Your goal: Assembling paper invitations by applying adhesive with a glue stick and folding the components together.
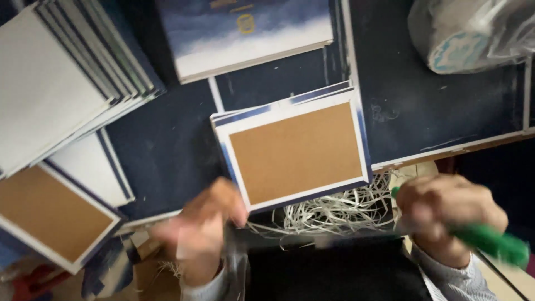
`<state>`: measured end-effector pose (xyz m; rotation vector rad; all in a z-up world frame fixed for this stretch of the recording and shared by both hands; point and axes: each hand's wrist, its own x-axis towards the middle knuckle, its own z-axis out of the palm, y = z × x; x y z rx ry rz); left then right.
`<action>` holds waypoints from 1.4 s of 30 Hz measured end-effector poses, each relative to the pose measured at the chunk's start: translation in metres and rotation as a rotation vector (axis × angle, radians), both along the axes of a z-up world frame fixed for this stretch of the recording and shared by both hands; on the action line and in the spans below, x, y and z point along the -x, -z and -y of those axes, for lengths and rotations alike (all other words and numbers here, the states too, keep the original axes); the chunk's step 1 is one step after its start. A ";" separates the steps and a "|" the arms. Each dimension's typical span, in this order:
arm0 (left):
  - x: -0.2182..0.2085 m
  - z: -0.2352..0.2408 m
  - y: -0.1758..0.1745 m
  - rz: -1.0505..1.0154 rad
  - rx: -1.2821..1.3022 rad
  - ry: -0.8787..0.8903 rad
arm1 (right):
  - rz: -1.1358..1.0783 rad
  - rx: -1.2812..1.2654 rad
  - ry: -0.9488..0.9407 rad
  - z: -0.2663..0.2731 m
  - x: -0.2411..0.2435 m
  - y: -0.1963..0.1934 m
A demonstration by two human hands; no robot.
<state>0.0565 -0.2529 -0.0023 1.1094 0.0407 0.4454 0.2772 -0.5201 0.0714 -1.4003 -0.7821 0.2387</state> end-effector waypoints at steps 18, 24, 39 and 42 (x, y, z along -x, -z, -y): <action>-0.005 0.046 -0.026 -1.050 -0.846 -0.569 | 0.401 0.827 0.099 -0.007 -0.023 0.048; -0.022 0.038 -0.027 -1.008 -0.909 -0.593 | 0.388 0.866 0.079 -0.023 -0.029 0.047; -0.039 0.034 -0.034 -1.056 -0.898 -0.553 | 0.355 0.926 0.097 -0.026 -0.029 0.048; -0.040 0.035 -0.034 -1.060 -0.892 -0.562 | 0.354 0.925 0.099 -0.027 -0.030 0.047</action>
